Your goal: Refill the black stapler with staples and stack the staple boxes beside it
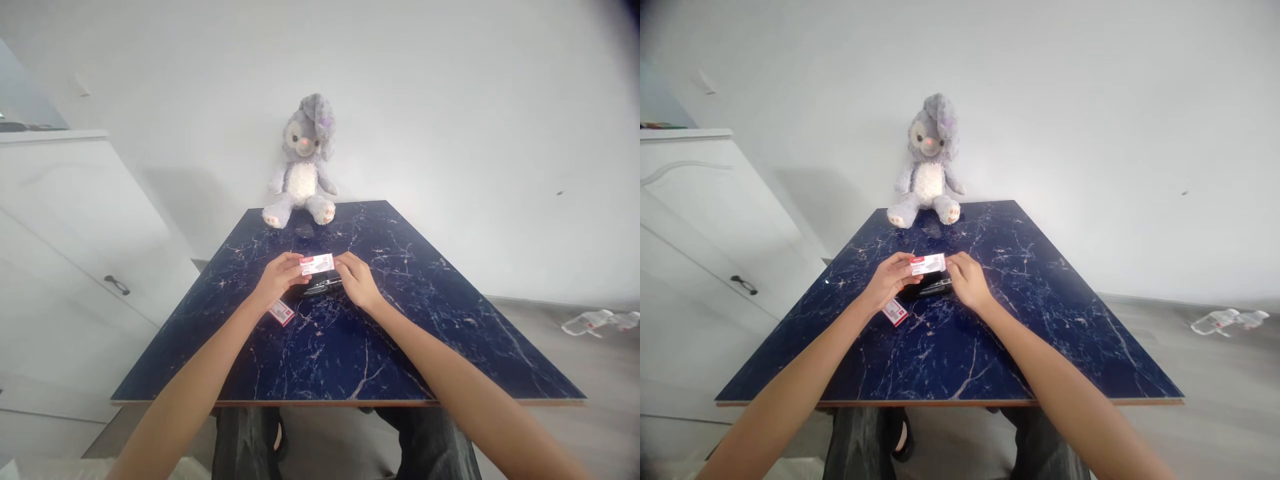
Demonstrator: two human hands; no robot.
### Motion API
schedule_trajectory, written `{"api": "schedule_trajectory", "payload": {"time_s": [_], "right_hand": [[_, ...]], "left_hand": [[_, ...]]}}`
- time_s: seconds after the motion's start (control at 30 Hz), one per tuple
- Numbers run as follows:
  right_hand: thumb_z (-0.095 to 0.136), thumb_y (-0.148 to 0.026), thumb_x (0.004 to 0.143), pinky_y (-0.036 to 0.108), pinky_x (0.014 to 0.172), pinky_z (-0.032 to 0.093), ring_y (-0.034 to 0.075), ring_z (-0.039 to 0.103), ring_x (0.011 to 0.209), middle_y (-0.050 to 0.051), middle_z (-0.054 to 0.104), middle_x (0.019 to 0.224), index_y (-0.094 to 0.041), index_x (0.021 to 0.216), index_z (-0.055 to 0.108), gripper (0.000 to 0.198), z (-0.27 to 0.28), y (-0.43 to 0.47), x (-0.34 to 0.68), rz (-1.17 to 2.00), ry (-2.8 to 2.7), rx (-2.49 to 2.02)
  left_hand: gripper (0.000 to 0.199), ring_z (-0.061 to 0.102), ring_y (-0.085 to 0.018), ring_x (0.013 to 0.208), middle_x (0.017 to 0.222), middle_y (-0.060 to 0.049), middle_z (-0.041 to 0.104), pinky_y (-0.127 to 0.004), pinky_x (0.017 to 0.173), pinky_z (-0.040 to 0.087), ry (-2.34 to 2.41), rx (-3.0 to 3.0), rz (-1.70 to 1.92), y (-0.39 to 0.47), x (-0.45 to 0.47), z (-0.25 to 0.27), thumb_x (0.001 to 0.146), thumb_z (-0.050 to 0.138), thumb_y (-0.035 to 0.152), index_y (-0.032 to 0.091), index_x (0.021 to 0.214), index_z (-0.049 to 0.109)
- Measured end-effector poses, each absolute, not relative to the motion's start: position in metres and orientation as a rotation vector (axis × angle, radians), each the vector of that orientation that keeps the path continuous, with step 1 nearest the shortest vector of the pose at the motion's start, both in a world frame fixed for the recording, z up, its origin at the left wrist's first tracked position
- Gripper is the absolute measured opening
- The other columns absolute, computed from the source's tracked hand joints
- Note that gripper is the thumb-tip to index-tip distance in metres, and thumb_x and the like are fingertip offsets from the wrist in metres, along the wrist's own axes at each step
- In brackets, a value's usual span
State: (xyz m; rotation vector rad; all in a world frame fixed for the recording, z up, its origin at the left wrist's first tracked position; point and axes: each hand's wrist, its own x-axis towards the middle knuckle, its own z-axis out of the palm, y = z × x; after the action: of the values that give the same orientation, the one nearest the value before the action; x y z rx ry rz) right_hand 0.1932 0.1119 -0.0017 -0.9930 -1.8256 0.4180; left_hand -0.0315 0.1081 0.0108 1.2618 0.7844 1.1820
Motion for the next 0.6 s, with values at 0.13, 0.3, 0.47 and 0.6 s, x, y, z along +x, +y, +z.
{"api": "schedule_trajectory", "payload": {"time_s": [0.13, 0.3, 0.47, 0.6], "right_hand": [[0.034, -0.036, 0.104, 0.031, 0.077, 0.044, 0.019, 0.058, 0.081, 0.004, 0.061, 0.085, -0.021, 0.079, 0.063, 0.041, 0.002, 0.107, 0.193, 0.401, -1.838, -0.977], [0.033, -0.040, 0.104, 0.033, 0.082, 0.045, 0.019, 0.057, 0.084, 0.007, 0.059, 0.092, -0.020, 0.083, 0.064, 0.042, 0.009, 0.099, 0.193, 0.279, -2.002, -0.925], [0.033, -0.045, 0.104, 0.032, 0.076, 0.046, 0.018, 0.059, 0.079, 0.004, 0.061, 0.083, -0.021, 0.082, 0.063, 0.044, 0.006, 0.107, 0.199, 0.423, -1.771, -0.964], [0.052, -0.052, 0.093, 0.030, 0.065, 0.045, 0.017, 0.057, 0.065, -0.001, 0.059, 0.067, -0.022, 0.085, 0.057, 0.031, -0.003, 0.132, 0.216, 0.551, -1.370, -1.129]], "left_hand": [[0.037, 0.073, -0.019, 0.082, 0.105, -0.009, 0.074, -0.036, 0.080, 0.061, 0.783, 1.295, 1.183, 0.107, -0.031, 0.012, 0.076, 0.082, 0.034, 0.019, 0.105, 0.063], [0.038, 0.073, -0.022, 0.079, 0.098, -0.010, 0.076, -0.034, 0.071, 0.062, 0.891, 1.530, 1.113, 0.101, -0.032, 0.020, 0.073, 0.083, 0.038, 0.017, 0.099, 0.065], [0.032, 0.072, -0.020, 0.068, 0.092, -0.010, 0.076, -0.030, 0.062, 0.057, 0.963, 1.769, 1.091, 0.094, -0.034, 0.024, 0.075, 0.080, 0.037, 0.018, 0.098, 0.068], [0.030, 0.068, -0.018, 0.061, 0.091, -0.010, 0.076, -0.028, 0.056, 0.052, 0.965, 1.873, 0.865, 0.091, -0.032, 0.023, 0.073, 0.081, 0.039, 0.019, 0.095, 0.072]]}}
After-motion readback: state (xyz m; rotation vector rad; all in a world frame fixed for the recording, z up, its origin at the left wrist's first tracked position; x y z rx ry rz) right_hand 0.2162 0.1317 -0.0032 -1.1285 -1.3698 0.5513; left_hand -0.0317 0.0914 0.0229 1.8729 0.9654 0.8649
